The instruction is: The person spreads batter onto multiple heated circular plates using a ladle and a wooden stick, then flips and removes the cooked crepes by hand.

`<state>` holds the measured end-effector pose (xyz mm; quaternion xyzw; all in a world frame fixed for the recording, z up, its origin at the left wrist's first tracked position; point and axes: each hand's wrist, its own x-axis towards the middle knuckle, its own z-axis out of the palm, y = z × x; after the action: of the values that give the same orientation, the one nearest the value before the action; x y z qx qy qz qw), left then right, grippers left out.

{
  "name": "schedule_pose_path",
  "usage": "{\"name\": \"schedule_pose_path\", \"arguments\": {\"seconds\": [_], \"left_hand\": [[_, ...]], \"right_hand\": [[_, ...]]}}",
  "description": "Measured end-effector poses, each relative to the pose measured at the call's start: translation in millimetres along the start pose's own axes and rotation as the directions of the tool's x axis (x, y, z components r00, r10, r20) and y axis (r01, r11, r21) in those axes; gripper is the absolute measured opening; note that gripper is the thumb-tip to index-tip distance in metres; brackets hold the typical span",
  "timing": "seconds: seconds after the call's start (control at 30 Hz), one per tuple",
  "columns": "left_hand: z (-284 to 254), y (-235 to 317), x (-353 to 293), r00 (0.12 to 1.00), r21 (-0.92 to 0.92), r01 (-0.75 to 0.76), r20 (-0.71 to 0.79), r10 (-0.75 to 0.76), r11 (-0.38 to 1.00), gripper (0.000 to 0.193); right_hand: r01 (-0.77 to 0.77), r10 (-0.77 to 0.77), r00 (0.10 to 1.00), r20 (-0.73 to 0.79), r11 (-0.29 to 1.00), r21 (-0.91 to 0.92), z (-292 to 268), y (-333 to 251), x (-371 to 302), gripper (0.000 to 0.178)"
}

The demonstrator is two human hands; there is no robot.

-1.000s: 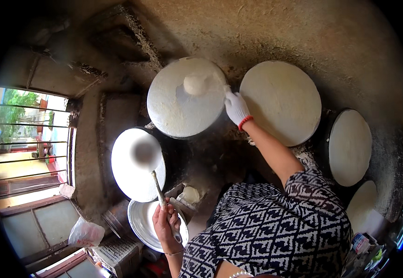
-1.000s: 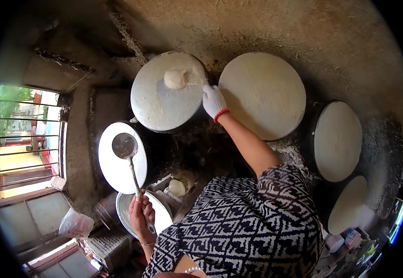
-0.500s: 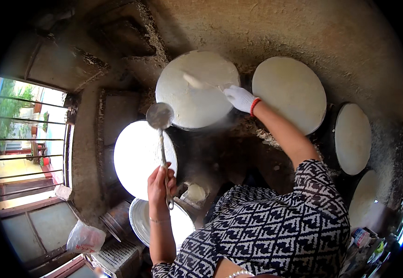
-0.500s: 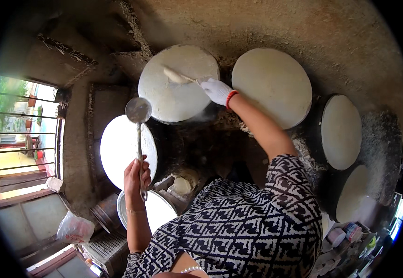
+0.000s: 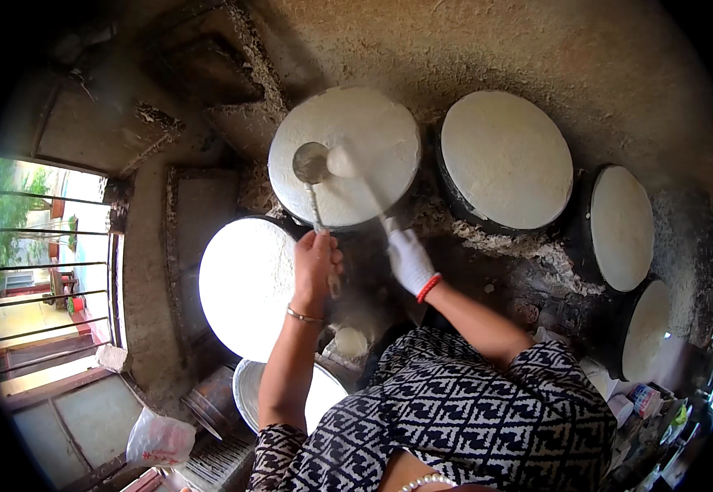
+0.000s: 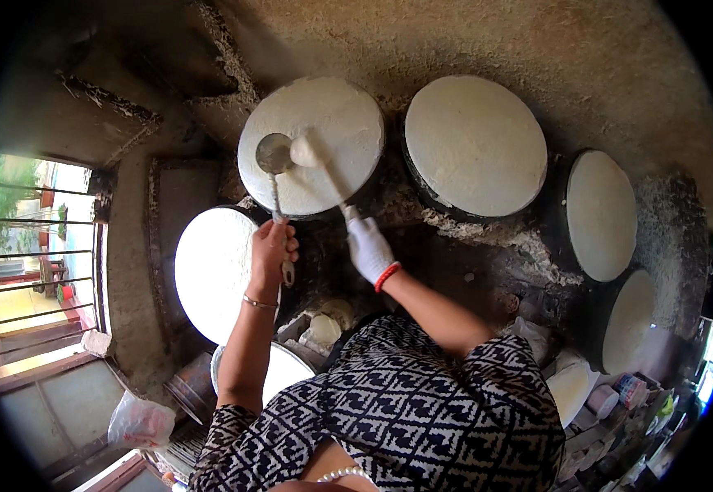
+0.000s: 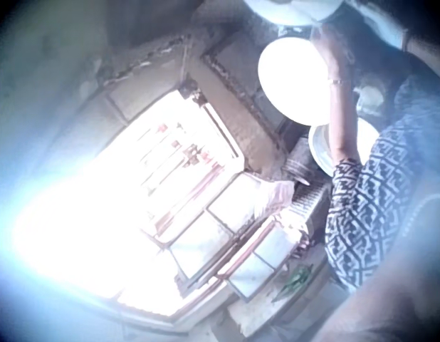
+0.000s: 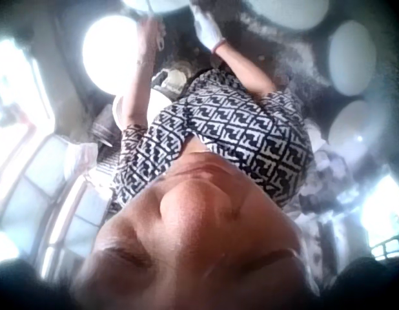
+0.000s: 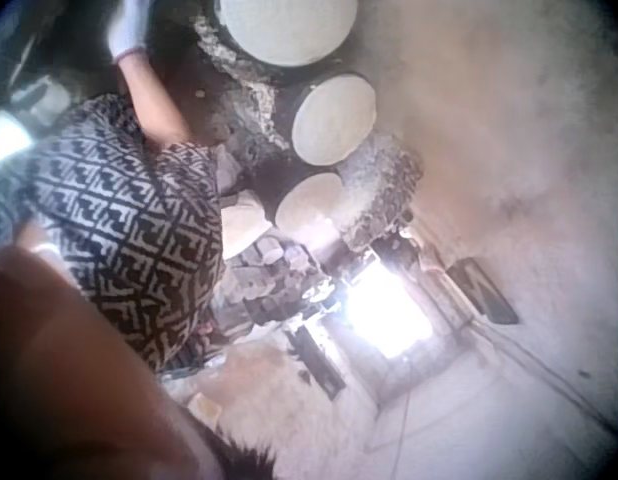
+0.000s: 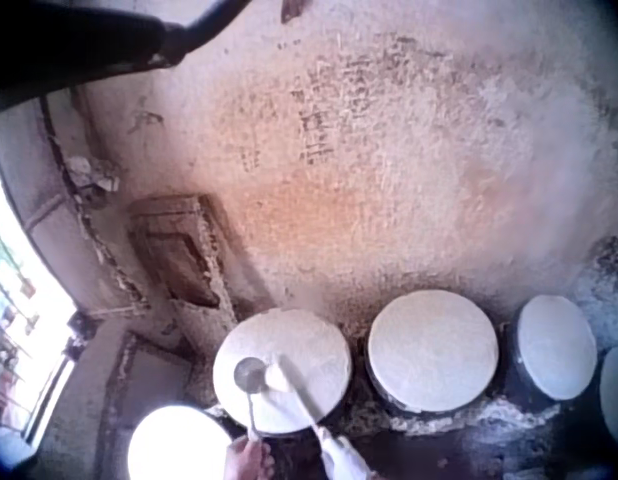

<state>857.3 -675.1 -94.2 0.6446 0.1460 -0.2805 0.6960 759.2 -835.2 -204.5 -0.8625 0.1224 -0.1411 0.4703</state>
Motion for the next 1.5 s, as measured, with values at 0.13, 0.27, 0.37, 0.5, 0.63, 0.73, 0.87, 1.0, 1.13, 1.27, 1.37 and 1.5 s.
{"name": "schedule_pose_path", "arguments": {"seconds": [0.13, 0.27, 0.37, 0.5, 0.63, 0.73, 0.87, 1.0, 1.13, 1.27, 1.37, 1.5], "left_hand": [[9, 8, -23, 0.938, -0.664, 0.337, 0.299, -0.175, 0.667, 0.017], [3, 24, -81, 0.914, -0.856, 0.365, 0.404, 0.032, 0.365, 0.026], [19, 41, -98, 0.941, -0.821, 0.279, 0.338, 0.028, 0.498, 0.031], [34, 54, -117, 0.931, -0.836, 0.299, 0.362, 0.052, 0.461, 0.033], [27, 43, -146, 0.963, -0.772, 0.194, 0.269, 0.035, 0.605, 0.031], [23, 21, -173, 0.988, -0.719, 0.148, 0.139, -0.067, 0.679, 0.032], [31, -25, -202, 0.981, -0.681, 0.175, 0.062, -0.182, 0.711, 0.029], [44, -70, -223, 0.955, -0.691, 0.231, 0.028, -0.294, 0.685, 0.030], [58, -94, -242, 0.951, -0.733, 0.242, 0.051, -0.304, 0.636, 0.029], [63, -99, -259, 0.944, -0.755, 0.252, 0.055, -0.324, 0.605, 0.027], [55, -105, -269, 0.945, -0.722, 0.247, 0.034, -0.324, 0.646, 0.024], [38, -125, -273, 0.946, -0.686, 0.285, 0.089, -0.312, 0.670, 0.025]], "right_hand": [[0.023, -0.040, 0.988, 0.149, 0.994, 0.110, -12, -14, 6, 0.010], [0.258, -0.254, 0.966, 0.058, 0.963, -0.080, -74, -29, 16, 0.008], [0.346, -0.348, 0.937, -0.037, 0.937, -0.045, -90, -18, 36, 0.013], [0.212, -0.209, 0.977, 0.040, 0.973, -0.089, -83, 32, 87, 0.019], [0.367, -0.309, 0.883, 0.353, 0.924, -0.110, -84, 67, 113, 0.020], [0.418, -0.419, 0.787, 0.452, 0.902, 0.109, -89, 91, 111, 0.015], [0.184, -0.160, 0.975, 0.152, 0.970, -0.160, -95, 89, 136, 0.015], [0.546, -0.473, 0.660, 0.583, 0.836, 0.060, -89, 82, 153, 0.011], [0.582, -0.532, 0.775, 0.340, 0.811, -0.057, -79, 75, 172, 0.009], [0.145, -0.062, 0.931, 0.359, 0.967, -0.210, -76, 82, 133, 0.016], [0.584, -0.468, 0.549, 0.692, 0.808, 0.083, -105, 67, 77, 0.026], [0.338, -0.302, 0.930, 0.209, 0.926, -0.170, -96, 74, 56, 0.017]]}}
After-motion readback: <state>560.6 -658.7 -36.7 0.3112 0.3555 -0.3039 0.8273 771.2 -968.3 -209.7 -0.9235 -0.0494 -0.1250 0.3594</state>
